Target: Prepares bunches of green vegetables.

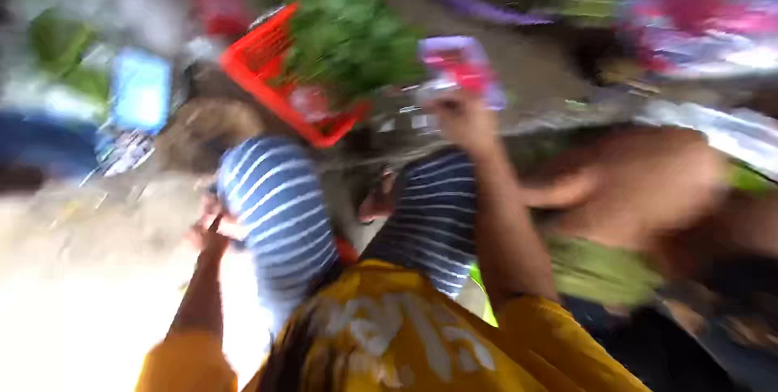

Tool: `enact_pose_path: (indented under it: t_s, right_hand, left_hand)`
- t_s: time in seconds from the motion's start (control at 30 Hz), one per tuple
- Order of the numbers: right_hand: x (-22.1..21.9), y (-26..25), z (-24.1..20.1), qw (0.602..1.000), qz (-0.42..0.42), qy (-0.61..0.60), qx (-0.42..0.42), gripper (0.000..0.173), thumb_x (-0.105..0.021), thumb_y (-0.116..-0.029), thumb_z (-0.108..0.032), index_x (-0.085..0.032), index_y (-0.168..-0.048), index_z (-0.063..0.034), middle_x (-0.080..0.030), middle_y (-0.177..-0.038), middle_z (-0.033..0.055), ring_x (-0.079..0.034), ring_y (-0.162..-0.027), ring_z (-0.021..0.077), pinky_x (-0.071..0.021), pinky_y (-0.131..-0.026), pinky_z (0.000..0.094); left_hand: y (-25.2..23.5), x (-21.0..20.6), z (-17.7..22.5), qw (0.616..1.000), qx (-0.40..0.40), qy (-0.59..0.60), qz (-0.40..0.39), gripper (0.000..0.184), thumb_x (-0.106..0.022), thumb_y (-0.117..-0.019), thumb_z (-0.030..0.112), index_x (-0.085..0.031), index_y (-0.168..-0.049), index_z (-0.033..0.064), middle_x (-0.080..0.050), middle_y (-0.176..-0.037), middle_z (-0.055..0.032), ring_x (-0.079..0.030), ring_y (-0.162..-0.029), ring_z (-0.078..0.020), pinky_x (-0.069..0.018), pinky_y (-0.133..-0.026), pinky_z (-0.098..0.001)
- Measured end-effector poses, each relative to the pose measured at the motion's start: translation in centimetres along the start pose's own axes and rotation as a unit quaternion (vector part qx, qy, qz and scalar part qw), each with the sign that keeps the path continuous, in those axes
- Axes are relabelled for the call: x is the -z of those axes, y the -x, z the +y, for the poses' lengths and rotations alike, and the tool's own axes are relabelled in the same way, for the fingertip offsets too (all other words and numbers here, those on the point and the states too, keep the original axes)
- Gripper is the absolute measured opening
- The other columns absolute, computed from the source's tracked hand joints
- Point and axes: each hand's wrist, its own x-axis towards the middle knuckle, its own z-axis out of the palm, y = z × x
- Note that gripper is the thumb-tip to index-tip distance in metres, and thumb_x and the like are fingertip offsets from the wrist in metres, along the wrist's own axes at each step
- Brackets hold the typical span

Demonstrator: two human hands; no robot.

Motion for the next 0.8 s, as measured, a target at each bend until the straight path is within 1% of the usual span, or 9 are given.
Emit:
enact_pose_path:
  t_s: [0.03, 0.07, 0.1, 0.17, 0.37, 0.47, 0.53, 0.63, 0.8]
  right_hand:
    - [-0.2, 0.0, 0.0, 1.0, -0.019, 0.009, 0.002, 0.034, -0.065, -0.1013, -0.027, -0.07, -0.118, 0.0019, -0.07, -0.115, 0.0217, -0.069, -0.103, 0.0266, -0.0553, -0.097, 0.0456]
    - [0.0, -0.5, 0.1, 0.999, -0.029, 0.016, 0.01, 0.039, -0.064, -0.1019, -0.031, -0.069, -0.119, 0.0037, -0.068, -0.117, 0.0256, -0.068, -0.104, 0.03, -0.0538, -0.096, 0.0485]
    - [0.2, -1.0, 0.5, 0.999, -0.034, 0.017, 0.018, 0.041, -0.064, -0.1016, -0.033, -0.068, -0.118, 0.0048, -0.066, -0.115, 0.0259, -0.067, -0.102, 0.0291, -0.0535, -0.094, 0.0475]
    - [0.3, -1.5, 1.1, 0.999, -0.036, 0.013, 0.014, 0.042, -0.066, -0.0998, -0.033, -0.066, -0.113, 0.007, -0.066, -0.108, 0.0236, -0.065, -0.096, 0.0236, -0.0542, -0.09, 0.0418]
    - [-0.7, -2.0, -0.4, 0.999, -0.033, 0.0, -0.026, 0.042, -0.067, -0.0984, -0.031, -0.063, -0.111, 0.0087, -0.064, -0.101, 0.0142, -0.059, -0.09, 0.0075, -0.0517, -0.086, 0.0273]
    - [-0.8, -1.7, -1.0, 0.999, -0.033, 0.01, -0.03, 0.041, -0.068, -0.0979, -0.028, -0.063, -0.109, 0.0108, -0.064, -0.097, 0.0146, -0.058, -0.087, 0.0071, -0.0513, -0.084, 0.026]
    - [-0.6, -1.6, -0.5, 0.999, -0.038, 0.021, -0.016, 0.045, -0.066, -0.0992, -0.031, -0.063, -0.11, 0.012, -0.065, -0.1, 0.0196, -0.061, -0.089, 0.013, -0.053, -0.087, 0.0307]
    - [-1.0, -1.7, 1.6, 0.999, -0.025, 0.016, 0.015, 0.047, -0.066, -0.0989, -0.036, -0.064, -0.102, 0.0111, -0.063, -0.097, 0.024, -0.062, -0.087, 0.0251, -0.0533, -0.083, 0.0421]
    - [-1.5, -1.6, 2.5, 0.999, -0.002, 0.022, 0.024, 0.045, -0.066, -0.0983, -0.035, -0.065, -0.097, 0.0106, -0.062, -0.096, 0.0268, -0.06, -0.085, 0.0312, -0.0507, -0.08, 0.0489]
  left_hand:
    - [-1.2, -0.6, -2.5, 0.996, 0.041, -0.07, -0.041, 0.049, -0.059, -0.1, 0.007, -0.051, -0.148, 0.0021, -0.037, -0.154, -0.0365, -0.033, -0.144, -0.0539, -0.0262, -0.118, -0.0648]
    - [-2.2, -1.2, -4.0, 0.989, 0.077, -0.109, -0.062, 0.057, -0.061, -0.0979, 0.006, -0.049, -0.153, 0.0139, -0.032, -0.16, -0.0317, -0.027, -0.148, -0.0536, -0.0224, -0.118, -0.0701]
    - [-2.9, -1.9, -5.4, 0.985, 0.093, -0.131, -0.057, 0.062, -0.065, -0.0934, 0.006, -0.052, -0.152, 0.0216, -0.033, -0.161, -0.0285, -0.025, -0.148, -0.0535, -0.0181, -0.117, -0.0743]
    - [-3.2, -2.6, -6.7, 0.985, 0.1, -0.131, -0.045, 0.069, -0.069, -0.0879, 0.004, -0.053, -0.151, 0.0267, -0.038, -0.157, -0.0287, -0.024, -0.148, -0.0555, -0.0127, -0.115, -0.0791]
    - [-4.2, -3.4, -8.1, 0.988, 0.116, -0.097, -0.004, 0.071, -0.07, -0.0855, 0.006, -0.052, -0.15, 0.0284, -0.045, -0.151, -0.0272, -0.032, -0.144, -0.0528, -0.0211, -0.112, -0.0787]
    - [-4.0, -3.8, -8.5, 0.988, 0.116, -0.099, -0.018, 0.071, -0.069, -0.0867, 0.007, -0.051, -0.151, 0.0303, -0.046, -0.151, -0.0278, -0.032, -0.144, -0.0532, -0.0203, -0.111, -0.0799]
    - [-3.6, -3.7, -8.1, 0.988, 0.118, -0.095, -0.024, 0.069, -0.07, -0.0875, 0.007, -0.051, -0.151, 0.0274, -0.045, -0.152, -0.0266, -0.031, -0.145, -0.0529, -0.0191, -0.112, -0.0802]
    - [-3.6, -2.6, -6.9, 0.983, 0.134, -0.113, -0.057, 0.069, -0.066, -0.0909, 0.011, -0.047, -0.155, 0.0276, -0.042, -0.156, -0.0249, -0.028, -0.149, -0.0502, -0.0153, -0.116, -0.0773]
    - [-3.9, -1.2, -4.9, 0.972, 0.161, -0.141, -0.097, 0.069, -0.066, -0.092, 0.012, -0.044, -0.156, 0.0257, -0.04, -0.157, -0.0266, -0.026, -0.15, -0.0476, -0.0159, -0.116, -0.0759]
